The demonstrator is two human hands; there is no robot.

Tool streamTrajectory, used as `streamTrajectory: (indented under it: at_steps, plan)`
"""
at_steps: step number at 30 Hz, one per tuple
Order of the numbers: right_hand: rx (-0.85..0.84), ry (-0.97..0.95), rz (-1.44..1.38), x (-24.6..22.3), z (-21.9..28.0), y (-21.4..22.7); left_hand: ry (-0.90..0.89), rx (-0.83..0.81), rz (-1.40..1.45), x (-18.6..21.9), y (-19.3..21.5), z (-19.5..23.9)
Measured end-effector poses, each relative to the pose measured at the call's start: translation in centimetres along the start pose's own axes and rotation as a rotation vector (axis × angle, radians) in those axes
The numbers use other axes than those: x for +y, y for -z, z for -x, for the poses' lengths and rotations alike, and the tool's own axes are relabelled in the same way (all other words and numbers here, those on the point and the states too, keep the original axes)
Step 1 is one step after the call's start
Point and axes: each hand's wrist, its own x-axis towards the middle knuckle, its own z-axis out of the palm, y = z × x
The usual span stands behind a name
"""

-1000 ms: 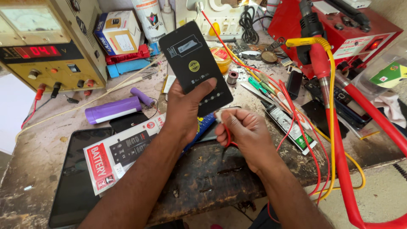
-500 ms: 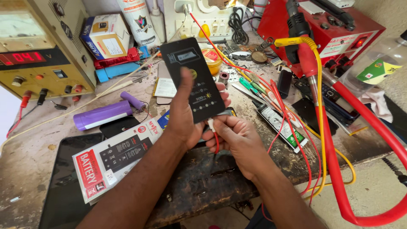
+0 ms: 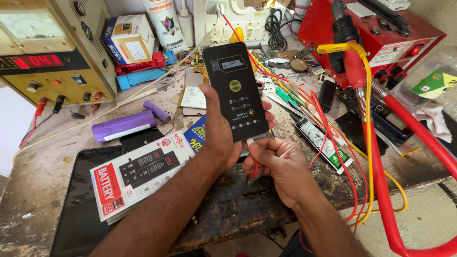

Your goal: The person disassembles a smartphone, removes the old battery, and installs a new one. They then reassemble the phone and connect a power cable to test the device.

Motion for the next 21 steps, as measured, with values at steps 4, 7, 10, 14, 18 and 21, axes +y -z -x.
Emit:
streamTrajectory:
  at_steps: [4, 7, 10, 14, 18, 21]
  plan:
    - [-0.011, -0.012, -0.063, 0.0, 0.0, 0.4, -0.012, 0.022, 0.01, -0.6, -0.3, 0.1]
    - [-0.017, -0.048, -0.017, -0.4, 0.1, 0.5, 0.014, 0.039, -0.024, -0.3, -0.6, 0.4]
    - [-0.022, -0.059, 0.14, -1.0, 0.2, 0.8, 0.05, 0.029, -0.059, 0.3, -0.9, 0.5]
    - [0.076, -0.029, 0.155, -2.6, 0.2, 1.6, 0.063, 0.031, -0.123, 0.8, -0.9, 0.8]
    - [0.064, 0.064, -0.048, -3.8, -1.0, 1.1, 0.11, -0.065, -0.089, 0.0, -0.7, 1.1]
    - [-0.098, 0.089, -0.134, -4.4, -2.0, 0.3, 0.07, 0.094, -0.247, -1.1, -0.8, 0.9]
